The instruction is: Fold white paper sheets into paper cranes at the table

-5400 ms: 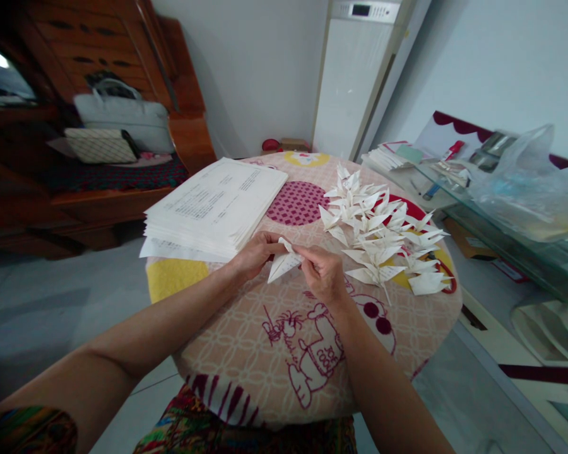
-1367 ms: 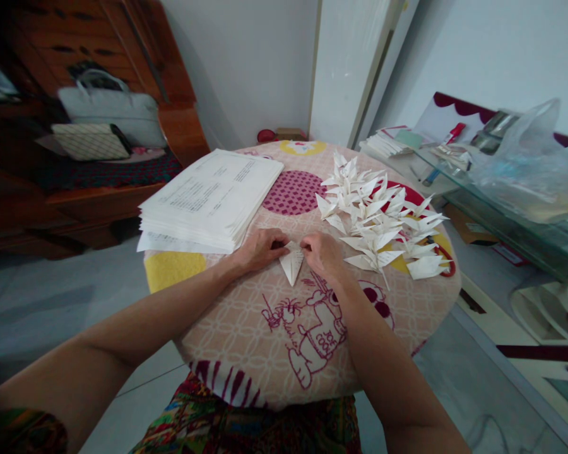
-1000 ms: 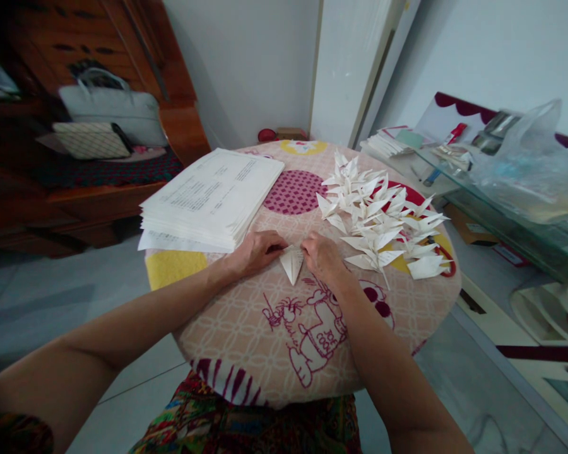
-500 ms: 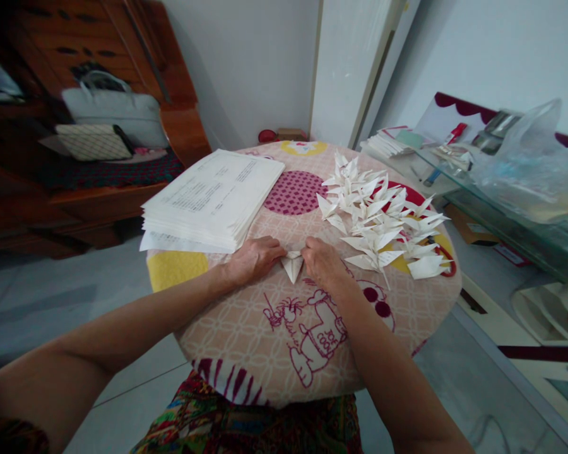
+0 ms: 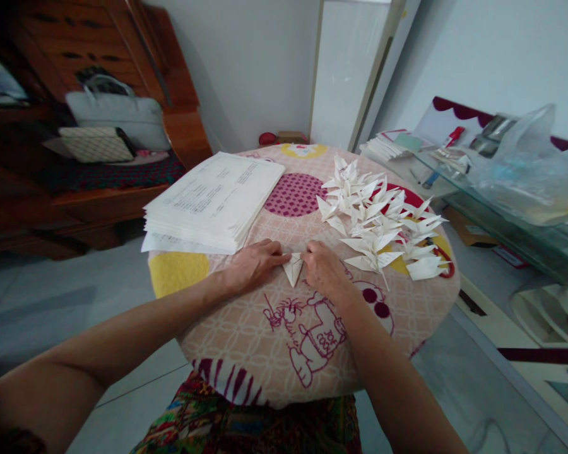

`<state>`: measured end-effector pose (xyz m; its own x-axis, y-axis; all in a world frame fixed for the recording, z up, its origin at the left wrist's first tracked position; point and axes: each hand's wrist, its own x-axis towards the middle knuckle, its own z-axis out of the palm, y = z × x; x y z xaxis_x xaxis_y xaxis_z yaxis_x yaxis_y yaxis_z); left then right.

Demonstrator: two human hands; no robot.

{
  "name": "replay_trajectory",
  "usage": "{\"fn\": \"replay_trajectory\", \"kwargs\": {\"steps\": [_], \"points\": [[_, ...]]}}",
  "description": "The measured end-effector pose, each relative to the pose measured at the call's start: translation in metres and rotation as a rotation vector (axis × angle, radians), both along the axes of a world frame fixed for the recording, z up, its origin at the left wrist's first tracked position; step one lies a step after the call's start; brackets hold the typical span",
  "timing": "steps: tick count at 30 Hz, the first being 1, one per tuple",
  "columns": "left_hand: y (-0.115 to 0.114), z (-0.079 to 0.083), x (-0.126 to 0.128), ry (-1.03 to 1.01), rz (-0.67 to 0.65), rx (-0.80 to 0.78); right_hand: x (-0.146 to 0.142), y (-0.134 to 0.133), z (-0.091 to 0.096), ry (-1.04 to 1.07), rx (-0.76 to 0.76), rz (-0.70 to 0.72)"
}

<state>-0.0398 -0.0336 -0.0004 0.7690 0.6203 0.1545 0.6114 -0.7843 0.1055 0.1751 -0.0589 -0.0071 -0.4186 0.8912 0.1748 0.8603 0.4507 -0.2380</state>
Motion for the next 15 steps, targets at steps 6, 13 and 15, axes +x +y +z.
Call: {"fn": "replay_trajectory", "kwargs": {"steps": [6, 13, 15], "points": [[0.018, -0.004, 0.010, -0.267, 0.210, -0.210, -0.008, 0.012, 0.000, 0.151, 0.007, -0.191], [0.040, -0.001, 0.014, -0.279, 0.179, -0.441, -0.008, 0.016, 0.001, 0.181, -0.044, -0.199], [0.044, 0.001, 0.015, -0.260, 0.175, -0.473, -0.007, 0.017, 0.002, 0.165, -0.055, -0.200]]}}
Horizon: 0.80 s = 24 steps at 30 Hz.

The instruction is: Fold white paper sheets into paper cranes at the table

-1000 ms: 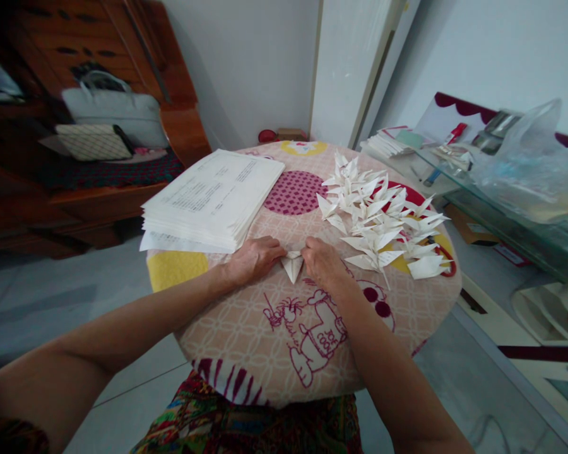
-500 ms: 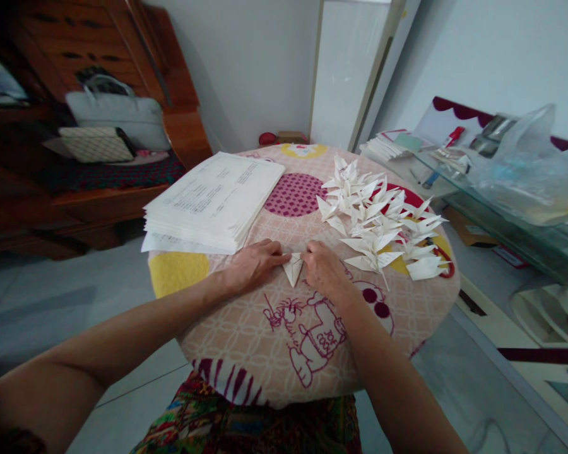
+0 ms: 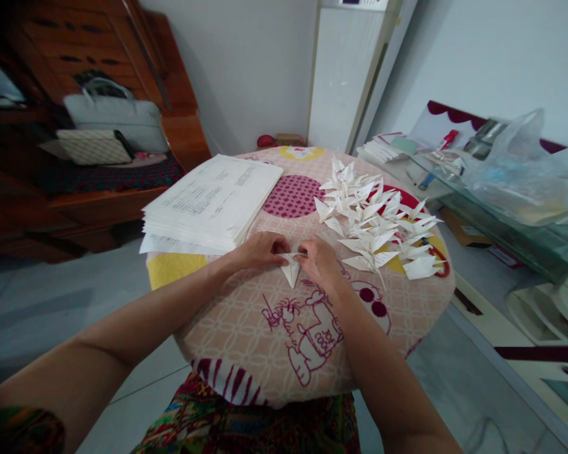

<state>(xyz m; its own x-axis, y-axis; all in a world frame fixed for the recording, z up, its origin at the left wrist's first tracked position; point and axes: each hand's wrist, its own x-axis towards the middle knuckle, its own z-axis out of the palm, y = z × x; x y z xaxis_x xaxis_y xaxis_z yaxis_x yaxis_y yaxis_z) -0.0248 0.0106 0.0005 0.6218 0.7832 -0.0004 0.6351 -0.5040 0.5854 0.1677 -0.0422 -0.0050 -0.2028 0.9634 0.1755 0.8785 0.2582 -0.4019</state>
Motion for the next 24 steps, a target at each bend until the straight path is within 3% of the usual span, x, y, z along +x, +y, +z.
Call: {"fn": "replay_trajectory", "kwargs": {"steps": [7, 12, 19, 24], "points": [[-0.001, 0.005, 0.003, 0.039, 0.023, 0.010, 0.002, 0.003, 0.001, 0.030, 0.003, -0.007], [-0.008, -0.002, 0.002, -0.114, 0.078, -0.054, 0.007, 0.005, 0.001, 0.149, -0.012, 0.023], [-0.015, -0.006, 0.008, -0.644, 0.136, -0.226, 0.010, 0.003, 0.002, 0.791, -0.289, -0.008], [-0.015, 0.008, 0.016, -0.796, 0.115, -0.307, 0.009, -0.002, 0.007, 1.074, -0.304, -0.158]]}}
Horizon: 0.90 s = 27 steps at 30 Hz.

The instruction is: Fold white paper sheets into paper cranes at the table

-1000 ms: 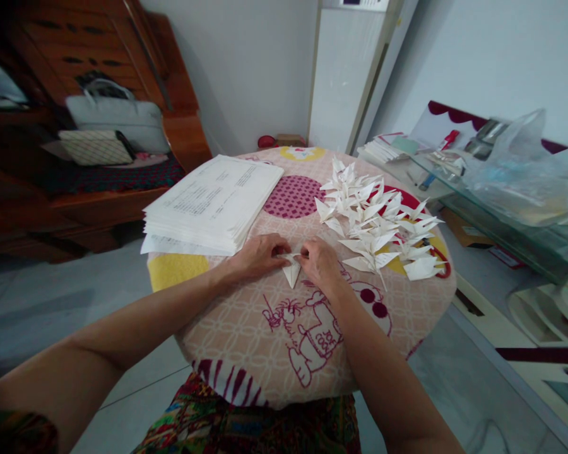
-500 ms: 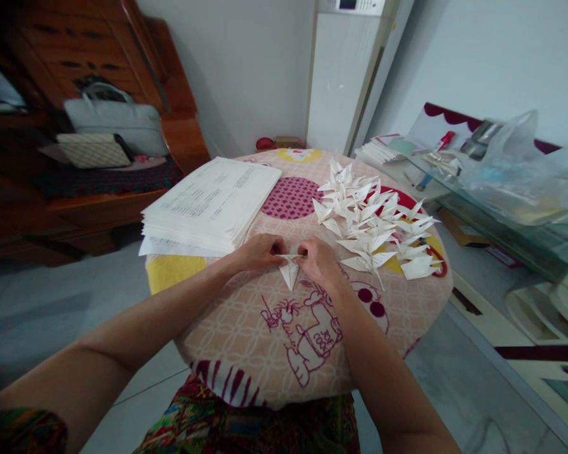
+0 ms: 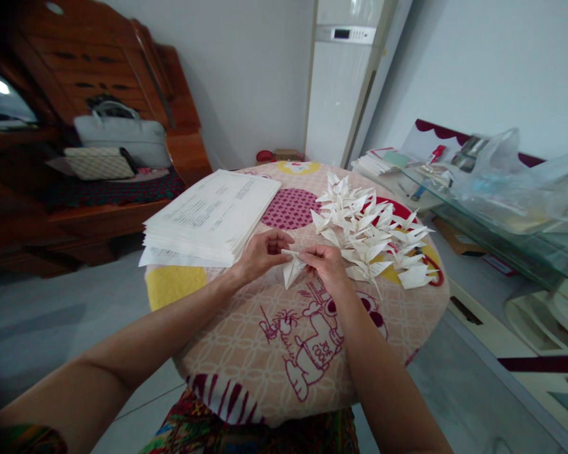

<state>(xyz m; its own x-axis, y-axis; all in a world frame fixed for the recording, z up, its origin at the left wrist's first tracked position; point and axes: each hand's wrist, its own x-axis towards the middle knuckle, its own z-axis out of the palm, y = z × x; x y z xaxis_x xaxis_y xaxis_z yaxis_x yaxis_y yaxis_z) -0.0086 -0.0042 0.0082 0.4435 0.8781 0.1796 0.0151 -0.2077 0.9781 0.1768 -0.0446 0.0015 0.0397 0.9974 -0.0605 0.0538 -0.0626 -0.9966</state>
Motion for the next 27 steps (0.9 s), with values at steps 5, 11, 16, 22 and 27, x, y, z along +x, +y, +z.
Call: {"fn": "replay_trajectory", "kwargs": {"steps": [5, 11, 16, 22, 27], "points": [[0.006, 0.006, 0.006, -0.002, -0.036, -0.079, 0.002, -0.001, 0.001, 0.022, 0.067, -0.105], [0.008, 0.004, 0.005, 0.009, -0.041, -0.148, 0.001, 0.000, 0.002, 0.029, 0.124, -0.132], [0.008, 0.005, 0.005, 0.078, -0.005, -0.084, -0.004, -0.001, 0.006, 0.060, 0.124, -0.135], [0.009, 0.003, 0.007, 0.136, -0.016, -0.017, -0.007, 0.001, 0.003, 0.066, 0.109, -0.080], [0.005, 0.010, 0.008, 0.199, 0.031, 0.037, -0.012, 0.002, 0.004, 0.043, 0.083, -0.061]]}}
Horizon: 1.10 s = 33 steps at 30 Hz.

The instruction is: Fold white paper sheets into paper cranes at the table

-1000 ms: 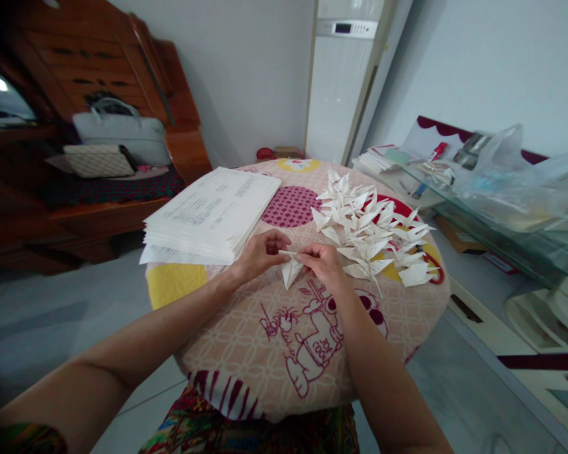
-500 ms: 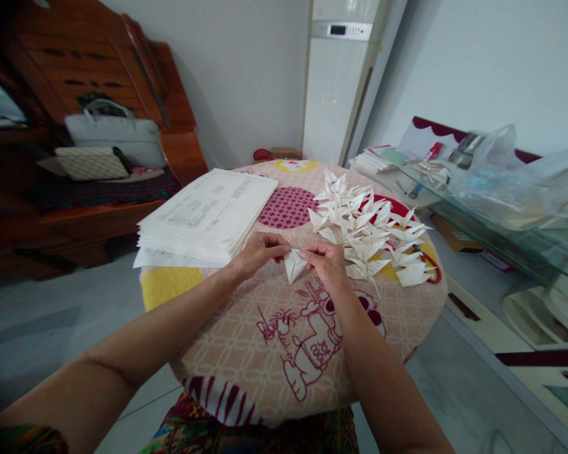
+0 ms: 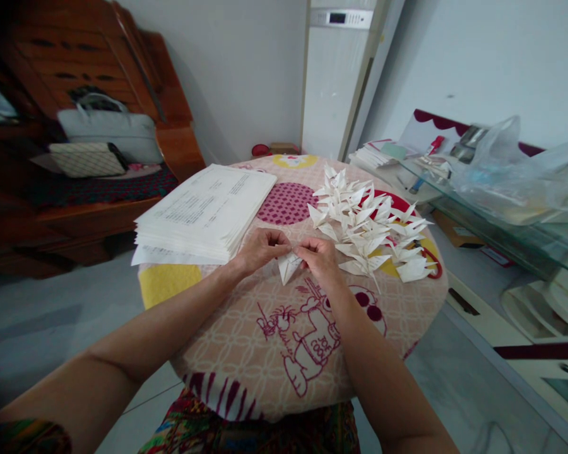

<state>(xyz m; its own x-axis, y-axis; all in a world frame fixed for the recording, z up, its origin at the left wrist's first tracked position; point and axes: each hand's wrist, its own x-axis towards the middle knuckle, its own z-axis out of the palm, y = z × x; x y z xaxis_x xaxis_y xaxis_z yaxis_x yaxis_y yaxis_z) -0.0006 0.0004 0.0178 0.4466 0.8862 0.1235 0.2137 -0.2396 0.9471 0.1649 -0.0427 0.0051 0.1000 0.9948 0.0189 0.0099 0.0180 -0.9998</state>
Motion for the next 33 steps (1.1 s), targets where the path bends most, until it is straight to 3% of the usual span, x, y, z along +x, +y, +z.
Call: {"fn": "replay_trajectory", "kwargs": {"steps": [7, 15, 24, 33], "points": [[-0.002, -0.002, 0.002, -0.045, 0.011, -0.093, -0.005, 0.000, 0.005, -0.019, -0.033, -0.037], [0.002, -0.006, -0.001, -0.111, 0.032, -0.182, 0.009, -0.002, 0.003, -0.004, -0.074, -0.026], [0.003, -0.007, -0.002, -0.168, 0.062, -0.235, 0.006, 0.000, -0.006, 0.018, -0.011, 0.053], [0.005, -0.008, -0.007, -0.183, 0.042, -0.337, 0.007, 0.001, -0.007, 0.075, -0.002, -0.013]]}}
